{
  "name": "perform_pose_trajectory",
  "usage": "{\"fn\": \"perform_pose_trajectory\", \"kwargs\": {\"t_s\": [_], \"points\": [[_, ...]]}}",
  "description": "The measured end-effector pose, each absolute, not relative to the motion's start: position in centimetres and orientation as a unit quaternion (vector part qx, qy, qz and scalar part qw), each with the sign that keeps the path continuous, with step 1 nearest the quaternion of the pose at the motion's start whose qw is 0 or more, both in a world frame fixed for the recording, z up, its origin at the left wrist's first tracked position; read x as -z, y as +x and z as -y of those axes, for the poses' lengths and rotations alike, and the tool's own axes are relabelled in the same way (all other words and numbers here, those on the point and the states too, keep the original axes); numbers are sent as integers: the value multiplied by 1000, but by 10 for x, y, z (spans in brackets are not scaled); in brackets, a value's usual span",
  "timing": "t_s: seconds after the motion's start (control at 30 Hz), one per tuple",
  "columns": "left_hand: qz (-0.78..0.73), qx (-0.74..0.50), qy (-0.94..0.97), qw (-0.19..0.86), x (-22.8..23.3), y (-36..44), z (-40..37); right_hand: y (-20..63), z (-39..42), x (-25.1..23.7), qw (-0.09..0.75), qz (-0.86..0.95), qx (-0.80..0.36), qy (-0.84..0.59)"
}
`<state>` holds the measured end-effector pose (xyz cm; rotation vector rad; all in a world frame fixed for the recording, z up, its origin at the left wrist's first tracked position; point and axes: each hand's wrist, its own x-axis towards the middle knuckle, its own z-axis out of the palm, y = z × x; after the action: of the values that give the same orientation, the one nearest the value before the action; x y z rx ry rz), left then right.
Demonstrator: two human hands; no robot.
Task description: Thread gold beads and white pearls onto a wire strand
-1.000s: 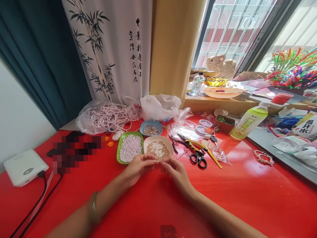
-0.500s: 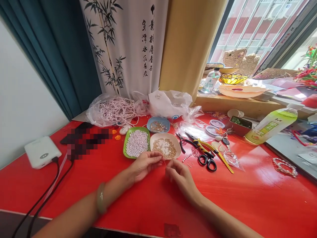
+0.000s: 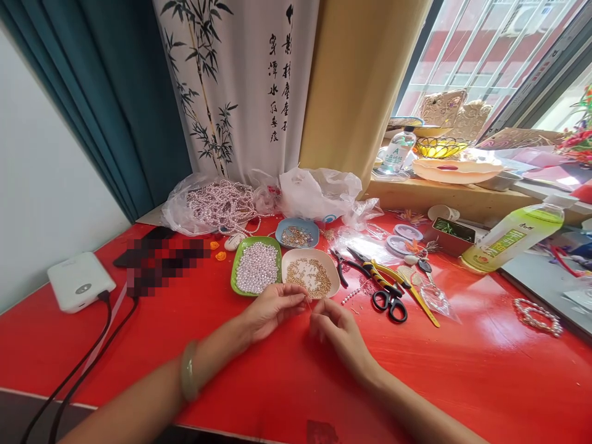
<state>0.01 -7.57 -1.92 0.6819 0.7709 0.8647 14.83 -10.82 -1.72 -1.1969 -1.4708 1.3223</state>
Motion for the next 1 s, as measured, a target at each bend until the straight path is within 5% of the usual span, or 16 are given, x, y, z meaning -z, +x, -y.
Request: {"fn": "perform_pose_trajectory", "kwargs": {"t_s": [1.0], "points": [[-359, -396, 313, 785, 21, 0, 75, 151, 106, 18, 405, 565, -555, -457]]}}
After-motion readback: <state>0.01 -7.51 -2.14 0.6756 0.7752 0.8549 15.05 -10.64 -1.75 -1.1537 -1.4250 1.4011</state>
